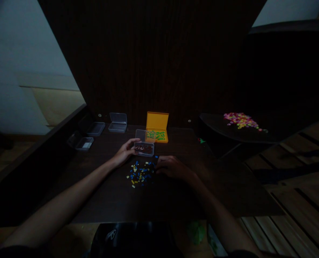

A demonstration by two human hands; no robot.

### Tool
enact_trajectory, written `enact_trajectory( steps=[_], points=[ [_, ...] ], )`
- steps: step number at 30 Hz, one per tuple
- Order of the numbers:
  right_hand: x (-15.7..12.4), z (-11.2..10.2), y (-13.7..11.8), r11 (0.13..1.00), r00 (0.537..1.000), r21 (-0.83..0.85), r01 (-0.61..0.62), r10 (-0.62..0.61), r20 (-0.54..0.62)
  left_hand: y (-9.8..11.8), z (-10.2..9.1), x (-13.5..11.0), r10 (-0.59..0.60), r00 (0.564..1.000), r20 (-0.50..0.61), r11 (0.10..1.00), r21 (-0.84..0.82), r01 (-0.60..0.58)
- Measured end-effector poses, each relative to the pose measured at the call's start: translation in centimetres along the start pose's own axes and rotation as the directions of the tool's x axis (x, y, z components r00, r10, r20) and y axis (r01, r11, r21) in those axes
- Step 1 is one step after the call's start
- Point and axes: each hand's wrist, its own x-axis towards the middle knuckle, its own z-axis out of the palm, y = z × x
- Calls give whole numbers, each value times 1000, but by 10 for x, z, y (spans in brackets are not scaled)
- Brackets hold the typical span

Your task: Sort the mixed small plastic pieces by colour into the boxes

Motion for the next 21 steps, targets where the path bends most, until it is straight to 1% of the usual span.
enact_trajectory(
  steps=[6,12,19,21],
  points=[
    [0,0,-1,999,1000,50,3,-1,-30,-1,-1,-1,4,1000,12,1000,-1,-4],
    [-1,-1,1,997,996,-19,-69,68,-52,-2,-2,0,6,1000,20,1000,-6,-5],
    [-2,-3,1,999,996,-7,-39,38,-83,0,-1,-1,3,1000,9,1000,25,-3],
    [-3,-3,1,999,997,-3,-35,34,-72,1,-1,-1,2,1000,11,1000,19,-2]
  ],
)
